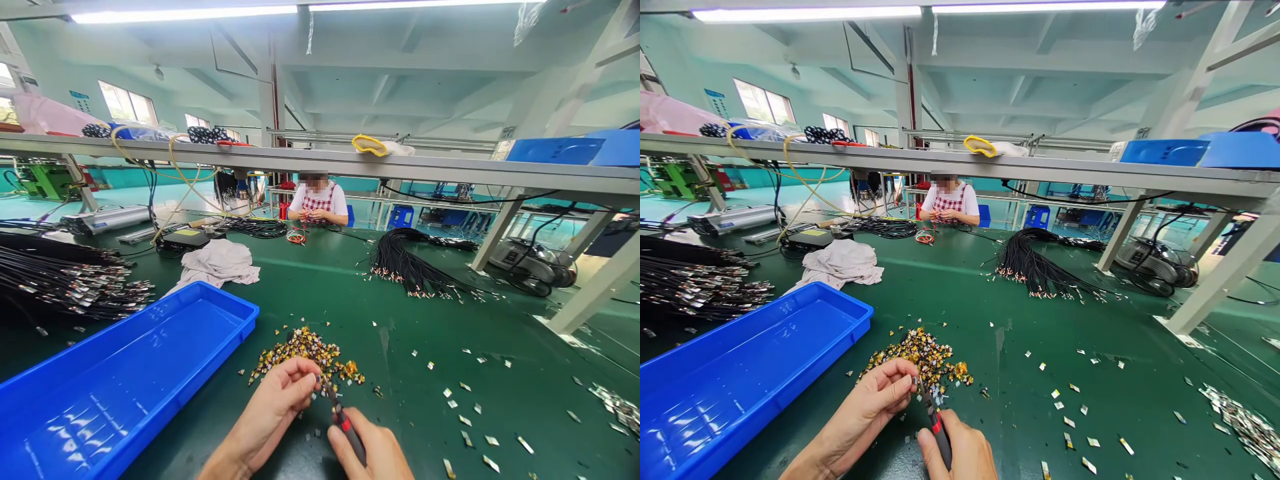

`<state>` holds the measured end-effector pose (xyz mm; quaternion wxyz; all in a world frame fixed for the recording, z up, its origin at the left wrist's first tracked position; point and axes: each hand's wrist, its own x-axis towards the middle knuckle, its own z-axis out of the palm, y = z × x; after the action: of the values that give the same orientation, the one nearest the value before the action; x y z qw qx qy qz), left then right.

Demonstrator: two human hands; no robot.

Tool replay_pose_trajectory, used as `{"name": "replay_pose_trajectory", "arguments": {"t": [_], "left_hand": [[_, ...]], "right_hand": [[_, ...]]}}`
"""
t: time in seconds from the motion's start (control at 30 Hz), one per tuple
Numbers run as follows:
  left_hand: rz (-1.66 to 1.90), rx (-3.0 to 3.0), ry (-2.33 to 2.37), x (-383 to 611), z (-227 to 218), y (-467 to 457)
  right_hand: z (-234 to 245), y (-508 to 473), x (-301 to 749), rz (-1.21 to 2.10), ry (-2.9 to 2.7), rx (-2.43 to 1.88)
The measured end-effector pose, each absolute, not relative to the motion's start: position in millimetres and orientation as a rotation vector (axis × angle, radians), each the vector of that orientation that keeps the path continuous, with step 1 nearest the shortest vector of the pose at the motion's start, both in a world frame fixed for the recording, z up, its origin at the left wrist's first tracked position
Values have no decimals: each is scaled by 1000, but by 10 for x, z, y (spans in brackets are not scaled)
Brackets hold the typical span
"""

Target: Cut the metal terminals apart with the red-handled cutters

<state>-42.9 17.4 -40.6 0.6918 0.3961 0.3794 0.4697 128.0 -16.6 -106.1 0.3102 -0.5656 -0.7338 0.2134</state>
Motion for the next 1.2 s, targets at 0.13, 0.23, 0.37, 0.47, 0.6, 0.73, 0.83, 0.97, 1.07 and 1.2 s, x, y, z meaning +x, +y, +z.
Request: {"name": "replay_pose_trajectory", "arguments": {"t": [0.13, 0.23, 0.37, 0.47, 0.6, 0.73, 0.83, 0.97, 1.07, 1.2], "left_hand": [[1048, 885, 794, -431, -402, 175], [1041, 877, 759, -425, -380, 183], [1019, 887, 735, -421, -353, 185], [1015, 910, 733, -431, -350, 177], [1019, 926, 741, -451, -358, 163], [1012, 930, 751, -452, -353, 164], [1012, 943, 760, -451, -344, 170], [995, 955, 790, -458, -325, 172], [990, 966, 799, -458, -317, 171], [1003, 999, 828, -450, -342, 168]], "right_hand": [[-1086, -169, 1262, 534, -1935, -1486], [-1103, -173, 1259, 457, -1931, -1485], [-1096, -180, 1278, 404, -1940, -1477], [-1077, -187, 1291, 371, -1984, -1483], [-1064, -196, 1288, 281, -2003, -1503], [-1064, -201, 1283, 232, -2013, -1506], [-1058, -201, 1290, 225, -2036, -1507], [-1060, -193, 1302, 211, -2090, -1503], [-1088, -179, 1307, 178, -2112, -1519], [-1159, -149, 1315, 153, -2126, -1521]]}}
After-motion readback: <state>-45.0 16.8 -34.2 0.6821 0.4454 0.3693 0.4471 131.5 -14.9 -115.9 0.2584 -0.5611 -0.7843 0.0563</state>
